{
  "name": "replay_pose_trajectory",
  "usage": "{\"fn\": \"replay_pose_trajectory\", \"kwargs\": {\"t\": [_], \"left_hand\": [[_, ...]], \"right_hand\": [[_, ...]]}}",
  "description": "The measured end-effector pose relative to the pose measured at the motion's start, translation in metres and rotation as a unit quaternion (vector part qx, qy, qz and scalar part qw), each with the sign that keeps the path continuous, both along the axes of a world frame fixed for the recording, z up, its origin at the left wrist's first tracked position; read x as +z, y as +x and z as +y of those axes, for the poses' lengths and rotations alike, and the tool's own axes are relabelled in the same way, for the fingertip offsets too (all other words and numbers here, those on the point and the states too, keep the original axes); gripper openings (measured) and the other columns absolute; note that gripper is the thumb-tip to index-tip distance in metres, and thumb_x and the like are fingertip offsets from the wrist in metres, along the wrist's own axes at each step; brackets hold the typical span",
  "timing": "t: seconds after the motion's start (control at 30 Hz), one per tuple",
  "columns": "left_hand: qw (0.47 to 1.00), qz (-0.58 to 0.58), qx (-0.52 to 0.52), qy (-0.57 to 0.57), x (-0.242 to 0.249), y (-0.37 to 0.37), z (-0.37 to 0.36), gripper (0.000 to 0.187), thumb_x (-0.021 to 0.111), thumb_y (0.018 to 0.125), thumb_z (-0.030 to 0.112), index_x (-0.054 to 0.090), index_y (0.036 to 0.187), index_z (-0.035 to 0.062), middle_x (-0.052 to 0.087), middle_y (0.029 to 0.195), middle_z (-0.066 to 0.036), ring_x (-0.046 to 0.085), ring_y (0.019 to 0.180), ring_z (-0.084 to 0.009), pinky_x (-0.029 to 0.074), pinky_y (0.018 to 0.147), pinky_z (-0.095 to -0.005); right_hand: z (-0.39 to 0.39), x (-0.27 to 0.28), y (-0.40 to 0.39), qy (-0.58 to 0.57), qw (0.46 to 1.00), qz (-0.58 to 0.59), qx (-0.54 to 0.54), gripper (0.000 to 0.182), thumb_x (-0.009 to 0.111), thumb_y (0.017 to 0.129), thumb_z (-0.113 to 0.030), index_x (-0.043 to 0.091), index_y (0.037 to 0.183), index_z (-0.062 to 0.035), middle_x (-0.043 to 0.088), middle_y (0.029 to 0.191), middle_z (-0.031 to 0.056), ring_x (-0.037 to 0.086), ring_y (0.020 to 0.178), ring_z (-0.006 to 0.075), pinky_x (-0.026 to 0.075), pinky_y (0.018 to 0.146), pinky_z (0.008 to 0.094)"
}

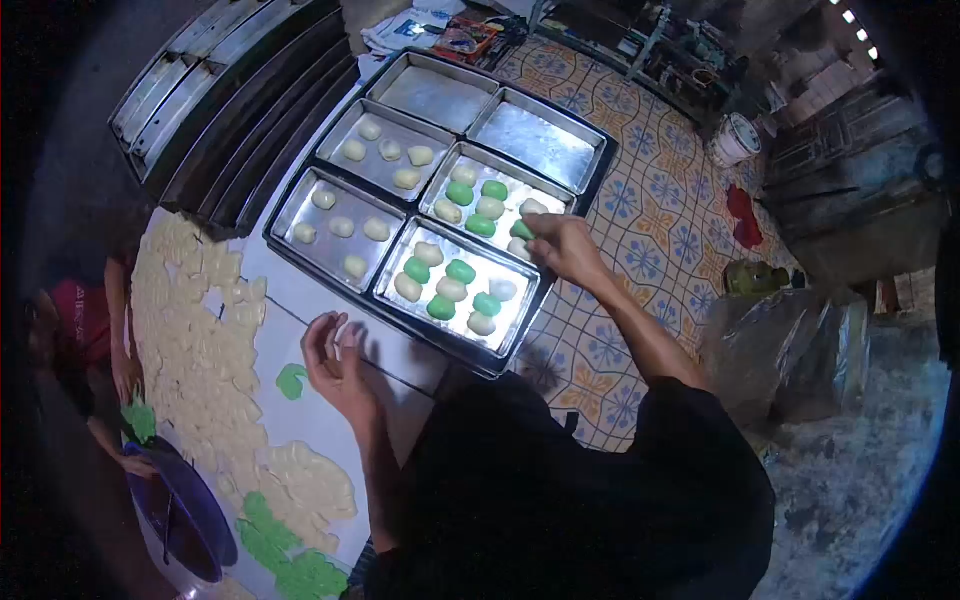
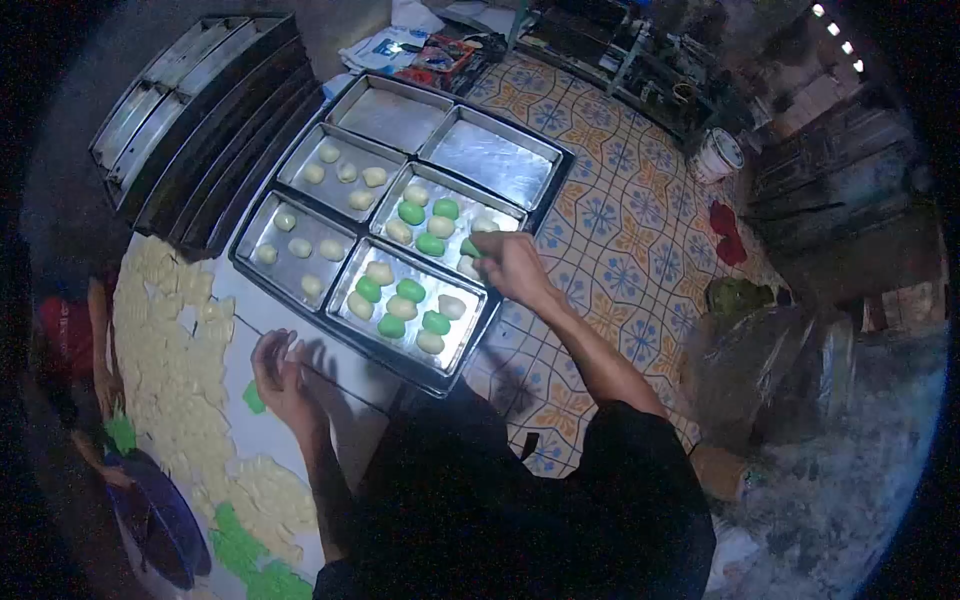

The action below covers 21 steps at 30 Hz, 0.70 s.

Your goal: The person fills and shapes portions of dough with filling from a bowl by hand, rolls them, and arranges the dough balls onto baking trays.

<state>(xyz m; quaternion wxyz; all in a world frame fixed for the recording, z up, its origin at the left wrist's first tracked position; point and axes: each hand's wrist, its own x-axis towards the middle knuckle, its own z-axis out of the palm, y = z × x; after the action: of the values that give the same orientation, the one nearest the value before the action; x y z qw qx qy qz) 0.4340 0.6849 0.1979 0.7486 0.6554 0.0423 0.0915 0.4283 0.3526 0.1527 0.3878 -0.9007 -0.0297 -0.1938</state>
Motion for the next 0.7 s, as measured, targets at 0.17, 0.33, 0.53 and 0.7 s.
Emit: {"fn": "replay_pose_trajectory", "kwargs": {"t": [0.17, 0.33, 0.53, 0.7], "left_hand": [[0.976, 0.04, 0.204, -0.064, -0.047, -0.023, 0.08, 0.028, 0.06, 0.084, 0.002, 0.051, 0.11, -0.0028, 0.058, 0.105, -0.015, 0.059, 0.091, -0.0206, 0.049, 0.08, -0.0311], [0.95, 0.116, 0.276, 0.09, -0.103, -0.036, 0.166, 0.028, 0.055, 0.085, -0.002, 0.051, 0.113, -0.0054, 0.058, 0.106, -0.017, 0.057, 0.096, -0.0218, 0.05, 0.077, -0.0306], [0.846, 0.004, 0.155, 0.51, -0.119, -0.01, 0.187, 0.063, 0.07, 0.078, 0.02, 0.044, 0.133, 0.0006, 0.04, 0.137, -0.028, 0.032, 0.131, -0.0428, 0.026, 0.106, -0.0535], [0.84, 0.011, 0.119, 0.53, -0.188, 0.009, 0.208, 0.036, 0.057, 0.089, 0.018, 0.054, 0.122, 0.0067, 0.047, 0.137, -0.015, 0.027, 0.137, -0.0355, 0.016, 0.111, -0.0543]], "right_hand": [[-0.008, 0.005, 0.008, -0.13, 0.988, -0.028, -0.076, 0.048, 0.059, 0.07, 0.003, 0.06, 0.117, -0.0021, 0.056, 0.126, 0.0199, 0.051, 0.119, 0.0365, 0.043, 0.098, 0.0409], [-0.012, 0.015, 0.036, -0.162, 0.964, 0.205, 0.059, 0.038, 0.06, 0.067, 0.007, 0.062, 0.104, 0.0031, 0.061, 0.097, 0.0242, 0.06, 0.094, 0.0394, 0.048, 0.085, 0.0406], [-0.019, -0.001, 0.039, -0.157, 0.97, 0.174, 0.065, 0.03, 0.062, 0.077, -0.006, 0.063, 0.106, 0.0002, 0.062, 0.103, 0.0244, 0.06, 0.097, 0.0389, 0.049, 0.083, 0.0428], [0.037, 0.038, 0.03, -0.296, 0.953, -0.027, -0.056, 0.032, 0.059, 0.081, -0.004, 0.061, 0.113, -0.0019, 0.061, 0.107, 0.022, 0.06, 0.097, 0.0359, 0.05, 0.081, 0.044]]}}
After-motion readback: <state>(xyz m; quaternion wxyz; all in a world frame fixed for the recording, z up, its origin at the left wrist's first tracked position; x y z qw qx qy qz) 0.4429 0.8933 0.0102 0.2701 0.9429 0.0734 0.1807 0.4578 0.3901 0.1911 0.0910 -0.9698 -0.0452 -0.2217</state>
